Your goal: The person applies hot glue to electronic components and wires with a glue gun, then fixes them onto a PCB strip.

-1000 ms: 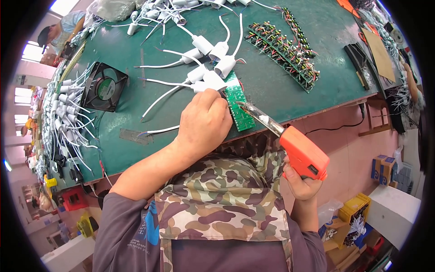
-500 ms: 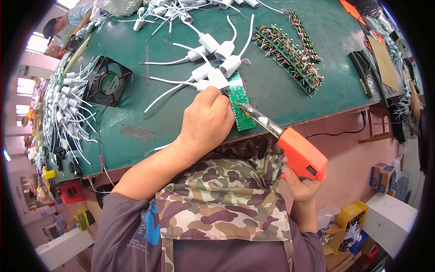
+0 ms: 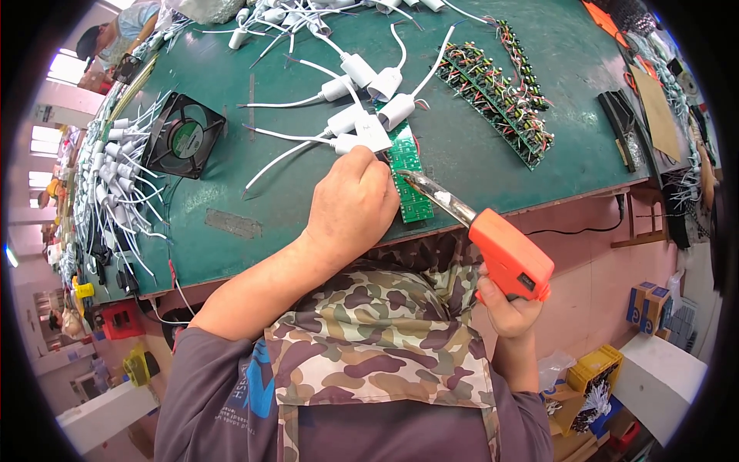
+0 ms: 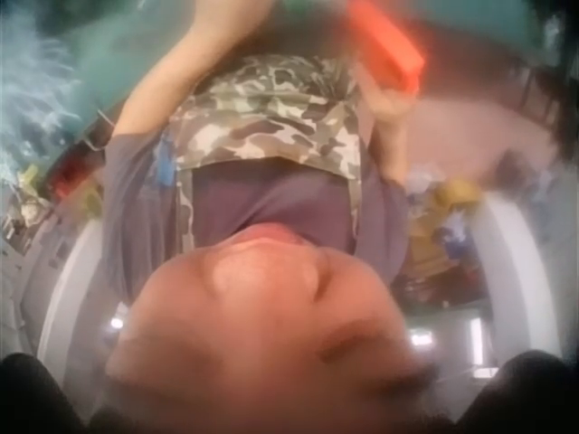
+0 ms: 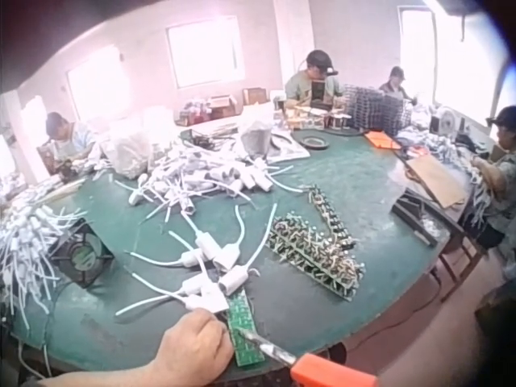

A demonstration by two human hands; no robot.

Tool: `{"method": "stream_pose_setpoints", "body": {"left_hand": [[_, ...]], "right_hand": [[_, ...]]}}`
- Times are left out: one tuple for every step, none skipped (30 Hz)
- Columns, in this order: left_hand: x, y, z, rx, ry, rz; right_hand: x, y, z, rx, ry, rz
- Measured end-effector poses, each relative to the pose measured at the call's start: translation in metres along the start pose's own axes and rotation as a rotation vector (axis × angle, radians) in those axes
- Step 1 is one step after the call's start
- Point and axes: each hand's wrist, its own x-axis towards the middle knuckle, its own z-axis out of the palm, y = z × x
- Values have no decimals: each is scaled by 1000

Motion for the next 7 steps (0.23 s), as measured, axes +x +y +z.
{"method": "stream_pose_setpoints", "body": {"left_hand": [[0, 0, 0, 2, 0, 5], [0, 0, 0, 2, -1, 4], [0, 1, 0, 6, -5, 2], [0, 1, 0, 12, -8, -1], [0, 1, -1, 14, -8, -2], [1, 1, -1, 16, -11, -2], [1, 1, -2, 16, -13, -1]], "right_hand": [[1, 0, 0, 0, 0, 1], [1, 0, -1, -14, -14, -3], [2, 0, -1, -29, -27, -7], [3, 1, 0, -27, -28, -7], [5, 1, 1, -23, -27, -18], [6, 1, 2, -19, -26, -29], [3, -1, 0, 21, -29, 67]]}}
